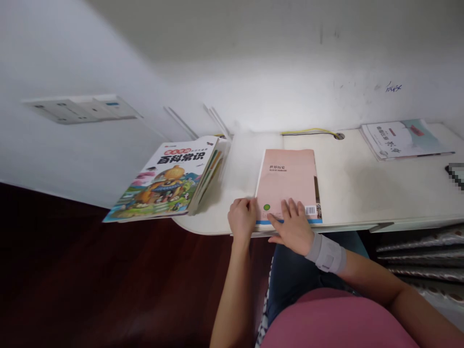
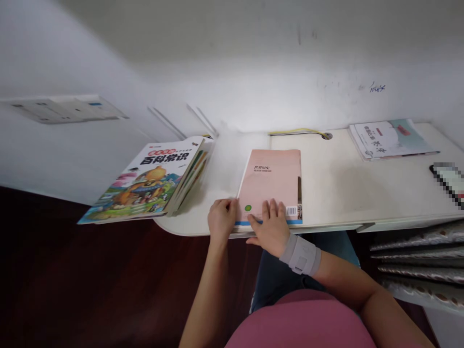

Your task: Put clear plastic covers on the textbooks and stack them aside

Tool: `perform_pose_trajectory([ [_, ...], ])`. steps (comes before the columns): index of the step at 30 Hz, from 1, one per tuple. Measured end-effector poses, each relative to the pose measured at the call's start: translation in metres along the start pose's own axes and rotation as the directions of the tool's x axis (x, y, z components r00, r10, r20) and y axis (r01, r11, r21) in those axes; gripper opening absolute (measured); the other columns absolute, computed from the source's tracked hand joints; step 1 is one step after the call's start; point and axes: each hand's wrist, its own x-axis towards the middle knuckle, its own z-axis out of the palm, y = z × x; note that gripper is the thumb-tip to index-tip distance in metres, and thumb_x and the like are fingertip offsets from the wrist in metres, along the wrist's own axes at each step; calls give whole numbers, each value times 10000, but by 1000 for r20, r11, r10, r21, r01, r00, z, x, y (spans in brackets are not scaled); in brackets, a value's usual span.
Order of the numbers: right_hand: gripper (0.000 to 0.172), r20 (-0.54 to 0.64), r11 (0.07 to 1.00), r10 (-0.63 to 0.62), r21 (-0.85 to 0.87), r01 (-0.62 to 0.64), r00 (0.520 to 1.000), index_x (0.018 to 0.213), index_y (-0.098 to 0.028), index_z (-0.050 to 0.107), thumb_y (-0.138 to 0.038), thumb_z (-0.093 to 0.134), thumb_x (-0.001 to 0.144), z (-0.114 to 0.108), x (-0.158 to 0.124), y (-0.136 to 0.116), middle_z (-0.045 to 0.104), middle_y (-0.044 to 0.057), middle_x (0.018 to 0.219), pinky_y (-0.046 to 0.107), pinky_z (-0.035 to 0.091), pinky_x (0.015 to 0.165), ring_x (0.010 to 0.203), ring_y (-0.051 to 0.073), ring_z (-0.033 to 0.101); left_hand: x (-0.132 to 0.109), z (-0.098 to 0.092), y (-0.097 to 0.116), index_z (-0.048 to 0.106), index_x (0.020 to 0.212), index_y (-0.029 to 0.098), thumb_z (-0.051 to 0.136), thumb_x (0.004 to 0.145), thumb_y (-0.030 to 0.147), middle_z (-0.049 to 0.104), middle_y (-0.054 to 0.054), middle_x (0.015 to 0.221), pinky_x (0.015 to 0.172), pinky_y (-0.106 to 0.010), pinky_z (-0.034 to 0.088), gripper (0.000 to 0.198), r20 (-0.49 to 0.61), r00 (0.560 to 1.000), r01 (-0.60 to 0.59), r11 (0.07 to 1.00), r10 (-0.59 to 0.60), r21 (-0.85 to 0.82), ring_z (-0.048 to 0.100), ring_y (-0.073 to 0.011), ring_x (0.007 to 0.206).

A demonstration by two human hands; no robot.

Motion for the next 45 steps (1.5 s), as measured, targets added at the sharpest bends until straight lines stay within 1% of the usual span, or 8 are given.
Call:
perform_pose_trajectory([
  [11, 584, -224, 922, 89, 388, 5, 971, 1446, -117, 313, -437, 344, 958, -2, -22, 28, 430, 162, 1440, 421, 328, 1099, 1362, 239, 346, 1, -3, 2, 597, 752, 193, 355, 855, 369, 641, -120, 902, 870, -351, 449, 317, 27, 996, 83, 994, -81, -77, 583, -234, 920],
  [19, 613, -452, 819, 533, 488, -301, 716, 1505, -135, 90, -298, 303, 955, -6, -106, 92, 453, 174, 1408, 413, 410, 1037, 1305, 238, 431, 2, -30, 10, 584, 1083, 124, 449, 842, 344, 597, -185, 1129, 965, -468, 425, 353, -84, 996, 20, 998, -24, -56, 525, -314, 1124],
  [23, 561, -359, 893, 451, 189, -409, 818, 1444, -128, 331, -187, 364, 887, -17, -137, 152, 430, 159, 1438, 496, 332, 1077, 1375, 285, 317, -9, -45, 72, 514, 1260, 164, 371, 923, 355, 518, -151, 1328, 1059, -459, 357, 413, -133, 957, -271, 959, 258, -85, 435, -274, 1277],
  [27, 538, -182, 901, 419, -37, -432, 890, 1396, -96, 424, -237, 426, 877, -17, -141, 191, 425, 191, 1437, 517, 314, 1068, 1349, 319, 350, -35, -32, 171, 489, 1326, 281, 372, 934, 447, 464, -51, 1430, 1109, -558, 242, 441, 196, 644, -716, 673, 740, -185, 235, -299, 1408],
  [30, 531, -116, 932, 328, -125, -341, 938, 1375, -142, 471, -338, 479, 882, -7, -137, 198, 442, 170, 1431, 541, 278, 1075, 1359, 341, 322, -56, -9, 231, 412, 1407, 277, 337, 895, 600, 326, -65, 1520, 1099, -631, 188, 610, 363, 455, -800, 553, 813, -235, 151, -374, 1421],
  [34, 419, -110, 925, 315, -186, -331, 943, 1296, -250, 564, -353, 486, 897, -3, -135, 188, 495, 96, 1404, 555, 245, 1086, 1356, 337, 331, -64, 23, 254, 276, 1477, 257, 276, 849, 693, 230, -110, 1551, 1030, -716, 204, 765, 514, 468, -738, 638, 719, -220, 166, -468, 1387],
  [40, 376, -127, 895, 383, -193, -401, 915, 1053, -189, 691, -415, 415, 936, -22, -133, 173, 432, 173, 1437, 509, 341, 1034, 1310, 335, 408, -54, 39, 210, 277, 1471, 300, 246, 846, 704, 211, -103, 1557, 1025, -732, 149, 746, 533, 588, -666, 738, 609, -108, 135, -476, 1390],
  [45, 420, -88, 924, 332, -170, -343, 939, 1197, -211, 626, -460, 421, 928, -26, -139, 176, 399, 188, 1454, 518, 316, 1048, 1347, 345, 350, -53, 33, 196, 287, 1453, 374, 317, 861, 661, 187, -70, 1568, 1021, -727, 169, 659, 516, 551, -711, 692, 656, -121, 136, -486, 1385],
])
